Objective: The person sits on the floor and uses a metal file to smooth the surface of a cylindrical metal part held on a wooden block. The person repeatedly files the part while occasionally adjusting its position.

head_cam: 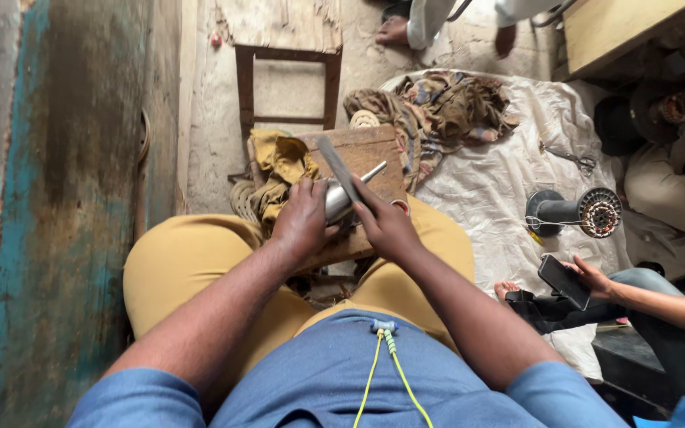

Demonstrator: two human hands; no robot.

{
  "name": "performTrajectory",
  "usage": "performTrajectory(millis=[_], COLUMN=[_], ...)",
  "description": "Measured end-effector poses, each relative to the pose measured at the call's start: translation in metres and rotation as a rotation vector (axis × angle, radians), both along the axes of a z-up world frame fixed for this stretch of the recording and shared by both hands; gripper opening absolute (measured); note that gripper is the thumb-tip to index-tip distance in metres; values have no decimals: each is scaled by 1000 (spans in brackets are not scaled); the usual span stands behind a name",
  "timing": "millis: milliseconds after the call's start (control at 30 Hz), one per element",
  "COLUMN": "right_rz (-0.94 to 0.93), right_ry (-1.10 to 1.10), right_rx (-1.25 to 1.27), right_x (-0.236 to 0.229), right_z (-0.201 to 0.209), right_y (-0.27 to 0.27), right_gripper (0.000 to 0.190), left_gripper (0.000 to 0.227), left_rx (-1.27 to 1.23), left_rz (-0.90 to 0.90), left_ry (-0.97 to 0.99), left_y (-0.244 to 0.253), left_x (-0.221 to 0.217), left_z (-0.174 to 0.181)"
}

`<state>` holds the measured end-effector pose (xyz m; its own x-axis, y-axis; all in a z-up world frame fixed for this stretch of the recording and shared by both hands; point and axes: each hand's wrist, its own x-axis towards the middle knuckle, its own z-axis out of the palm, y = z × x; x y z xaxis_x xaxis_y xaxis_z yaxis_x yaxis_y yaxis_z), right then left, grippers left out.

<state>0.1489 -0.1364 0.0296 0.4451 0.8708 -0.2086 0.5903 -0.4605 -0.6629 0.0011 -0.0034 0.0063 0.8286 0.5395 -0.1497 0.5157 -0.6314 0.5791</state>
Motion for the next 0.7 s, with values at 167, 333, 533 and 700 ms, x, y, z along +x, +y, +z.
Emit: performTrajectory(millis=[167, 333, 533, 700], right_rz=[51, -19, 22, 71], right_ry=[3, -9, -5, -34], right_rx=[-62, -273, -100, -13], right_x=[4, -12, -4, 3], right_z=[14, 50, 29, 6], right_y=[13, -69, -26, 20], right_gripper=[55, 59, 55, 54], left_gripper=[89, 84, 78, 71], left_rx=[13, 5, 158, 294], left_rz=[15, 5, 21, 17], left_ry=[61, 62, -95, -19], left_y=[-4, -5, -12, -13], left_x=[1, 0, 2, 1], left_z=[4, -6, -23, -34])
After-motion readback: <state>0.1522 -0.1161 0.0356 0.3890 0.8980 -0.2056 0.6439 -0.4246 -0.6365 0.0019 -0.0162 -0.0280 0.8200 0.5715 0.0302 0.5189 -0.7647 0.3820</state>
